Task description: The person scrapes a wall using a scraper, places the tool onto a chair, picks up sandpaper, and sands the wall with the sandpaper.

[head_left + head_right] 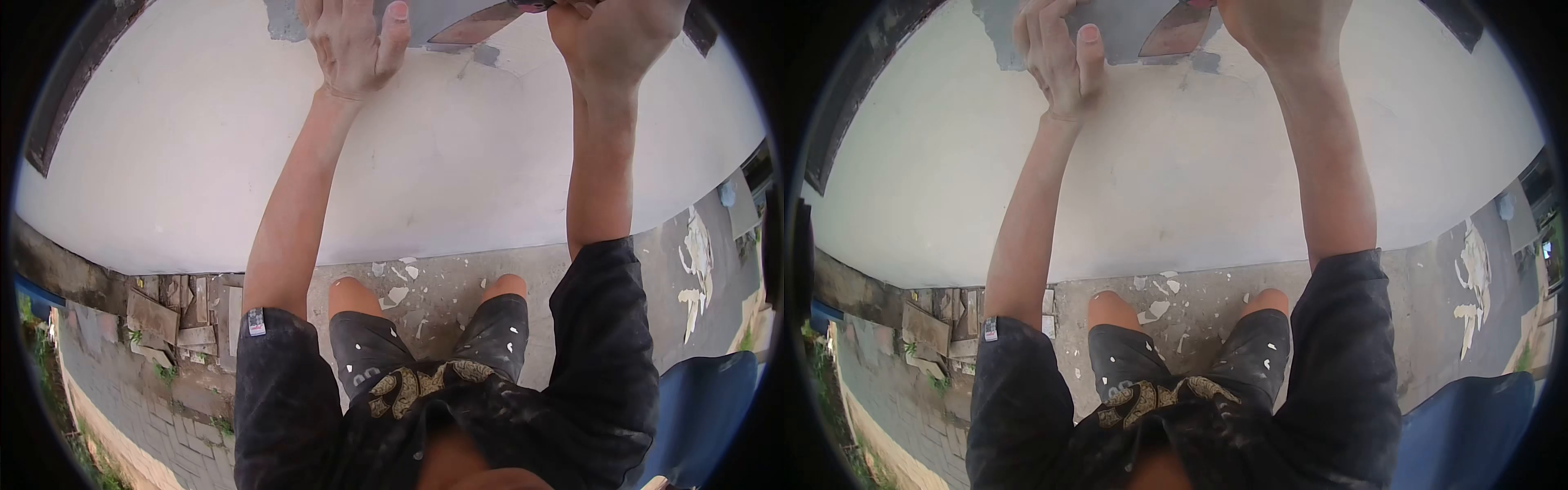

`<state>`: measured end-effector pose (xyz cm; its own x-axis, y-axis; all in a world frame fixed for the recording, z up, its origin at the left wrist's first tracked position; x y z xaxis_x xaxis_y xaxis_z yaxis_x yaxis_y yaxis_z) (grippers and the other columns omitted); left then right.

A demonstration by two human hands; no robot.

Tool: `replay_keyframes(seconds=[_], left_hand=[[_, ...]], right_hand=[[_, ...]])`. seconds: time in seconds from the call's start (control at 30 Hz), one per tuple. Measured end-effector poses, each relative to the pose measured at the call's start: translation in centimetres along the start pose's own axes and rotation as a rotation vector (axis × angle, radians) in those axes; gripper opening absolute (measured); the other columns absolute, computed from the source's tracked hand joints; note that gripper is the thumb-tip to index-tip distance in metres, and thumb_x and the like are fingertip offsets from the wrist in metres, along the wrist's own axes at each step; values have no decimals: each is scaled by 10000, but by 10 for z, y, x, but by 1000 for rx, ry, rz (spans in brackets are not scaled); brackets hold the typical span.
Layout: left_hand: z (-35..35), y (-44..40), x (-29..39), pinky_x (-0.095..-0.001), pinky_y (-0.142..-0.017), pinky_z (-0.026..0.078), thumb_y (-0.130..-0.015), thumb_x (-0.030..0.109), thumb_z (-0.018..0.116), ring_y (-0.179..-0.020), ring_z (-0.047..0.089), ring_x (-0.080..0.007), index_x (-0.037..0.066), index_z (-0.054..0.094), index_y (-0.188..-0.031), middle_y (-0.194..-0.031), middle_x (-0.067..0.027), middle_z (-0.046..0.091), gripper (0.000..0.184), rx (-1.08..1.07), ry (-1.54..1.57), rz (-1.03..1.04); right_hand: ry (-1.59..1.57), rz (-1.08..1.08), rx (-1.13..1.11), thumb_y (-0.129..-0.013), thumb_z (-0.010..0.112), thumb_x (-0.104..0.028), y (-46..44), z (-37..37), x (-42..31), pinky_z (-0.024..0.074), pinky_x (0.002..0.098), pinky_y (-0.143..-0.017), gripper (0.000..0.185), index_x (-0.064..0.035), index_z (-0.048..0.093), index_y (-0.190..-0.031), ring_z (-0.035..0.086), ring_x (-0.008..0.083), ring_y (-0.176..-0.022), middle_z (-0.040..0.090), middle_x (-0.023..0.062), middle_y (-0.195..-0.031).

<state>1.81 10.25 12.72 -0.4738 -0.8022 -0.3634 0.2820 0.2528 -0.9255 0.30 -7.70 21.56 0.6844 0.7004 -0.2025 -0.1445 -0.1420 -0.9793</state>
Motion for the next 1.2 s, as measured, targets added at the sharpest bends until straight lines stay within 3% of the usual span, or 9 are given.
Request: replay_keyframes(seconds=[0.2, 0.3, 0.5, 0.7, 0.73, 0.83, 0.97, 1.03, 1.2], left_hand=[[-1, 3, 0, -527, -1007, 354, -885, 251, 502, -1099, 546, -408, -11, 577, -1098, -1144, -232, 608, 345, -14, -22, -41], [1, 3, -2, -526, -1008, 353, -891, 263, 496, -1106, 544, -406, -8, 578, -1099, -1152, -231, 608, 351, -4, -37, -26], [1, 1, 0, -517, -1006, 360, -903, 287, 479, -1097, 546, -404, -5, 581, -1097, -1138, -229, 609, 365, -4, 3, -55], [-1, -1, 0, -520, -997, 368, -909, 300, 471, -1080, 551, -400, -4, 578, -1087, -1112, -224, 612, 368, 15, 15, -37], [-2, -1, -1, -522, -997, 368, -909, 301, 471, -1079, 552, -400, -4, 577, -1085, -1111, -223, 612, 368, 14, 1, -27], [-1, 2, -2, -525, -1003, 366, -912, 304, 468, -1075, 551, -399, -9, 578, -1078, -1109, -220, 614, 371, 23, 18, -47], [0, 4, -7, -523, -1007, 366, -917, 300, 457, -1072, 553, -398, -13, 582, -1076, -1107, -220, 615, 372, 52, 13, -3], [-3, 1, -2, -521, -1007, 367, -919, 301, 451, -1071, 555, -398, -15, 584, -1074, -1106, -221, 616, 376, 44, -1, -30], [-1, 3, -4, -519, -1003, 367, -924, 305, 441, -1064, 560, -396, -17, 586, -1076, -1100, -226, 615, 385, 70, 40, -42]], right_hand=[[22, 13, 13, -1047, 350, -341, 5, -8, 5, 191, 270, -348, 454, -159, 361, -632, 182, 83, -358, 259, -50, -459], [-653, 247, 255, -1048, 348, -341, 3, -9, 0, 191, 268, -349, 456, -161, 357, -628, 181, 82, -358, 258, -50, -458], [-58, 92, 78, -1031, 381, -323, -1, -18, 4, 187, 264, -357, 451, -172, 332, -608, 177, 81, -360, 257, -54, -460], [56, 414, 286, -1018, 407, -307, 40, -24, 53, 193, 278, -388, 440, -164, 318, -612, 213, 80, -375, 273, -61, -474], [-540, 341, 220, -1018, 408, -303, 30, -17, 46, 192, 278, -384, 438, -165, 319, -612, 212, 80, -376, 275, -61, -475], [21, -3, -24, -1017, 412, -295, 9, -15, -4, 200, 272, -378, 430, -162, 326, -617, 210, 80, -377, 270, -61, -476], [139, 345, 356, -1000, 450, -306, 30, -4, 35, 196, 274, -373, 430, -154, 342, -613, 223, 94, -370, 279, -33, -467], [-59, 85, 106, -1010, 439, -297, 26, -6, 19, 184, 277, -360, 424, -157, 352, -619, 204, 89, -354, 270, -43, -461], [-74, -34, 228, -1039, 394, -303, 4, -26, 14, 180, 260, -358, 434, -176, 347, -627, 185, 69, -358, 271, -65, -464]])
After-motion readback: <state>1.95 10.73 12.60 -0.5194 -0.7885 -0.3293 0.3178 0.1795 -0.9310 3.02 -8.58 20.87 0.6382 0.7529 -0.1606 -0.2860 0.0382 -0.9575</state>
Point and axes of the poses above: each hand's wrist, its own y-axis away from the middle knuckle, its own z-axis out of the palm, x = y × z, the point moved 5 cm from there along -y, towards the middle knuckle
